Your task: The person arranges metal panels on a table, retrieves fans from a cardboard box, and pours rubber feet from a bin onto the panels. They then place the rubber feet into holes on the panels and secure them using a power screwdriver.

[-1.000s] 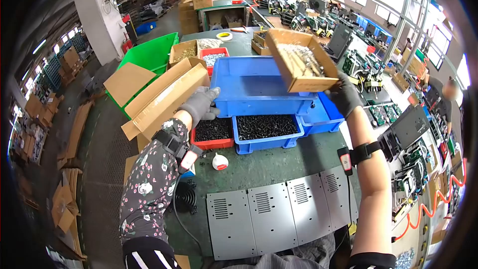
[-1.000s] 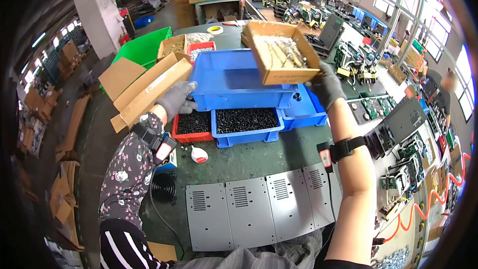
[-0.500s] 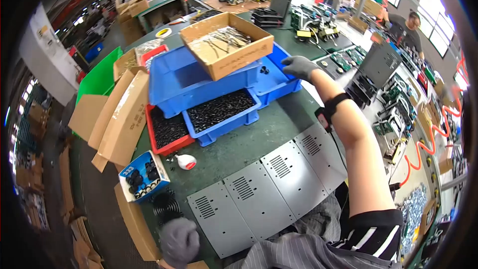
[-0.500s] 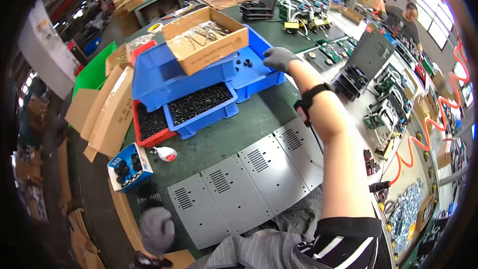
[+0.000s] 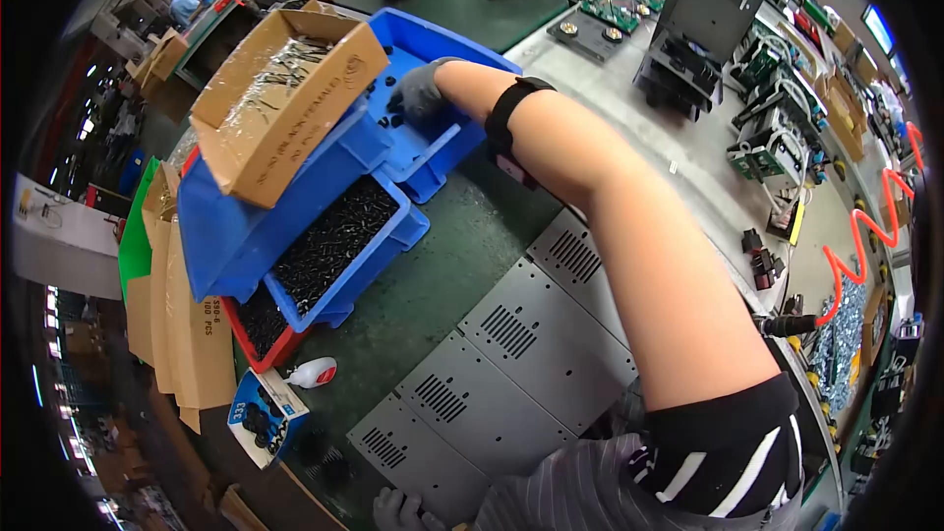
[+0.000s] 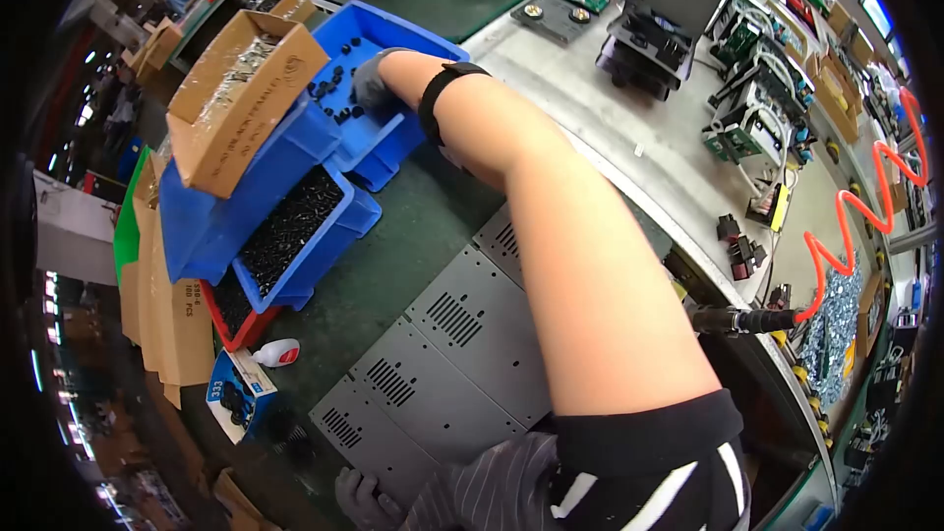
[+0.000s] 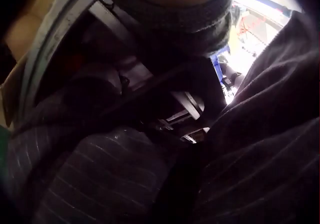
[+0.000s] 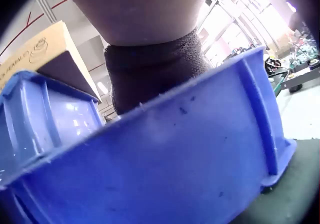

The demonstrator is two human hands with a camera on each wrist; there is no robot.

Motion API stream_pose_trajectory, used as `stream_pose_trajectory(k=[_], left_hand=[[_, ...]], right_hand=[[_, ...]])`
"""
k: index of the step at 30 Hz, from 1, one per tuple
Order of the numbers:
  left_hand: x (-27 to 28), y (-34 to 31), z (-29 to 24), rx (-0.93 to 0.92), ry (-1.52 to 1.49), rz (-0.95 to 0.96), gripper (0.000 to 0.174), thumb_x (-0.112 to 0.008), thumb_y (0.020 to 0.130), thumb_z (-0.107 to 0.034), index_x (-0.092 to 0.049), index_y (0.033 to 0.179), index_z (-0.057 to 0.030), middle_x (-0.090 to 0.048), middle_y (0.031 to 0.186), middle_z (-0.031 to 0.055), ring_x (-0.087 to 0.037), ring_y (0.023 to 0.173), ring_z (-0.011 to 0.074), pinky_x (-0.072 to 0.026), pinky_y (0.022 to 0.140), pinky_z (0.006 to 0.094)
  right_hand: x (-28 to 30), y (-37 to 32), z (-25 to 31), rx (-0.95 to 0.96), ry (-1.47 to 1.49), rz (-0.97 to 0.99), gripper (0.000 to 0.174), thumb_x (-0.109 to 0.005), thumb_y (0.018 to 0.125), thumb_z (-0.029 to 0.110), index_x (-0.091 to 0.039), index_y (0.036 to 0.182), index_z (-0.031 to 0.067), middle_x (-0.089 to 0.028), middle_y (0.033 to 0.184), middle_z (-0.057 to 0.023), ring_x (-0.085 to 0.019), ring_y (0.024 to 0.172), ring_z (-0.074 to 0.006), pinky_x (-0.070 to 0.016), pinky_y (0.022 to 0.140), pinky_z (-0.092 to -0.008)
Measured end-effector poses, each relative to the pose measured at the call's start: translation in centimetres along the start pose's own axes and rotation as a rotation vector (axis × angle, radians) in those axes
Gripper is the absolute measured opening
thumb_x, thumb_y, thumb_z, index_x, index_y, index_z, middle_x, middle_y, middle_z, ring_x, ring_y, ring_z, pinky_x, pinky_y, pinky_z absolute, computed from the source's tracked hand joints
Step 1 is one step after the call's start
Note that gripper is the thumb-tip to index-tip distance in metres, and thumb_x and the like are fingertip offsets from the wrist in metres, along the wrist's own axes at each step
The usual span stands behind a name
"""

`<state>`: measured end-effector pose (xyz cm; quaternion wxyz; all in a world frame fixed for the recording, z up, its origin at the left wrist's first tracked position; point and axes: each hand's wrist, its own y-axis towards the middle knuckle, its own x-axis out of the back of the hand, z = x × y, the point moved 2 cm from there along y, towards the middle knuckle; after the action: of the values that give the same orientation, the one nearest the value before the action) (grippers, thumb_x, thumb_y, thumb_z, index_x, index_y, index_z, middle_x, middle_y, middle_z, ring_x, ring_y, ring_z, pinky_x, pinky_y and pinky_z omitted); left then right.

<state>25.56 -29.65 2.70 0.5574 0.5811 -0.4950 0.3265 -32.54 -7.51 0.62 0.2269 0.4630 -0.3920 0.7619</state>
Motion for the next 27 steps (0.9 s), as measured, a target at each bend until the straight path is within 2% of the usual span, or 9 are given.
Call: stream_pose_trajectory(k=[5, 7, 9, 12, 17, 19, 21, 23, 27], left_hand=[[-0.6, -0.3, 0.2, -0.030, 0.018, 0.015, 0.028, -0.043, 0.090, -0.026, -0.058, 0.095, -0.0028, -0.056, 0.098, 0.0175, -0.054, 0.094, 0.0378, -0.0443, 0.082, 0.0471], [-0.6, -0.3, 0.1, -0.020, 0.041, -0.009, 0.028, -0.043, 0.090, -0.026, -0.058, 0.095, -0.0024, -0.056, 0.098, 0.0178, -0.054, 0.094, 0.0381, -0.0442, 0.082, 0.0469], [-0.5, -0.3, -0.1, -0.012, 0.021, 0.004, 0.028, -0.043, 0.089, -0.025, -0.057, 0.096, -0.0019, -0.055, 0.099, 0.0182, -0.053, 0.094, 0.0380, -0.0434, 0.083, 0.0469], [-0.4, -0.3, 0.2, -0.018, -0.004, 0.056, 0.028, -0.043, 0.089, -0.024, -0.057, 0.098, -0.0016, -0.055, 0.100, 0.0183, -0.053, 0.096, 0.0377, -0.0424, 0.084, 0.0469], [-0.3, -0.3, -0.3, 0.001, 0.003, 0.043, 0.028, -0.043, 0.090, -0.025, -0.056, 0.097, -0.0018, -0.055, 0.101, 0.0185, -0.052, 0.097, 0.0377, -0.0416, 0.085, 0.0466], [0.0, 0.1, -0.6, 0.016, 0.010, 0.035, 0.028, -0.043, 0.090, -0.026, -0.056, 0.097, -0.0018, -0.054, 0.100, 0.0185, -0.052, 0.097, 0.0376, -0.0415, 0.086, 0.0464], [0.1, 0.1, -0.7, 0.021, 0.007, 0.054, 0.029, -0.042, 0.090, -0.027, -0.056, 0.096, -0.0020, -0.054, 0.100, 0.0180, -0.052, 0.097, 0.0373, -0.0415, 0.086, 0.0461], [0.3, 0.3, -0.8, 0.020, -0.005, 0.034, 0.029, -0.042, 0.090, -0.027, -0.056, 0.096, -0.0023, -0.054, 0.101, 0.0177, -0.052, 0.098, 0.0370, -0.0417, 0.086, 0.0462], [0.2, -0.2, -0.4, 0.020, -0.007, 0.028, 0.027, -0.042, 0.090, -0.027, -0.055, 0.096, -0.0039, -0.054, 0.101, 0.0168, -0.051, 0.098, 0.0364, -0.0423, 0.084, 0.0465]], right_hand=[[2.2, -5.9, 2.0, 0.279, 0.150, 0.157, 0.047, -0.053, 0.070, 0.014, -0.059, 0.116, 0.0165, -0.065, 0.102, -0.0046, -0.061, 0.087, -0.0229, -0.0479, 0.078, -0.0355], [4.6, -8.5, 0.4, 0.177, 0.218, -0.408, 0.046, -0.059, 0.068, 0.024, -0.061, 0.112, 0.0137, -0.066, 0.095, -0.0105, -0.062, 0.084, -0.0249, -0.0485, 0.076, -0.0350], [5.7, -10.4, -1.8, -0.318, 0.117, -0.680, 0.051, -0.064, 0.063, 0.035, -0.063, 0.107, 0.0081, -0.065, 0.094, -0.0150, -0.063, 0.081, -0.0273, -0.0491, 0.074, -0.0353], [3.0, -10.6, -4.6, -0.353, 0.322, -0.412, 0.048, -0.064, 0.062, 0.034, -0.065, 0.100, 0.0048, -0.064, 0.092, -0.0164, -0.063, 0.080, -0.0291, -0.0499, 0.075, -0.0366], [2.6, -10.4, -6.9, -0.303, 0.312, -0.431, 0.030, -0.057, 0.067, 0.023, -0.067, 0.089, 0.0050, -0.063, 0.085, -0.0191, -0.063, 0.075, -0.0311, -0.0485, 0.070, -0.0375], [4.4, -10.4, -7.7, 0.030, -0.152, -0.542, 0.028, -0.058, 0.064, 0.022, -0.067, 0.085, 0.0064, -0.063, 0.082, -0.0191, -0.062, 0.073, -0.0335, -0.0483, 0.068, -0.0373], [5.6, -13.1, -8.0, -0.091, -0.382, -0.537, 0.029, -0.058, 0.061, 0.024, -0.068, 0.082, 0.0075, -0.063, 0.082, -0.0189, -0.062, 0.076, -0.0347, -0.0482, 0.068, -0.0391], [7.0, -19.1, -5.7, -0.325, -0.069, -0.691, 0.031, -0.056, 0.062, 0.024, -0.068, 0.085, 0.0073, -0.063, 0.085, -0.0190, -0.061, 0.080, -0.0351, -0.0480, 0.072, -0.0390], [6.2, -24.3, -6.0, -0.393, 0.448, -1.158, 0.041, -0.050, 0.065, 0.023, -0.063, 0.104, 0.0184, -0.063, 0.091, -0.0176, -0.060, 0.086, -0.0350, -0.0465, 0.078, -0.0389]])
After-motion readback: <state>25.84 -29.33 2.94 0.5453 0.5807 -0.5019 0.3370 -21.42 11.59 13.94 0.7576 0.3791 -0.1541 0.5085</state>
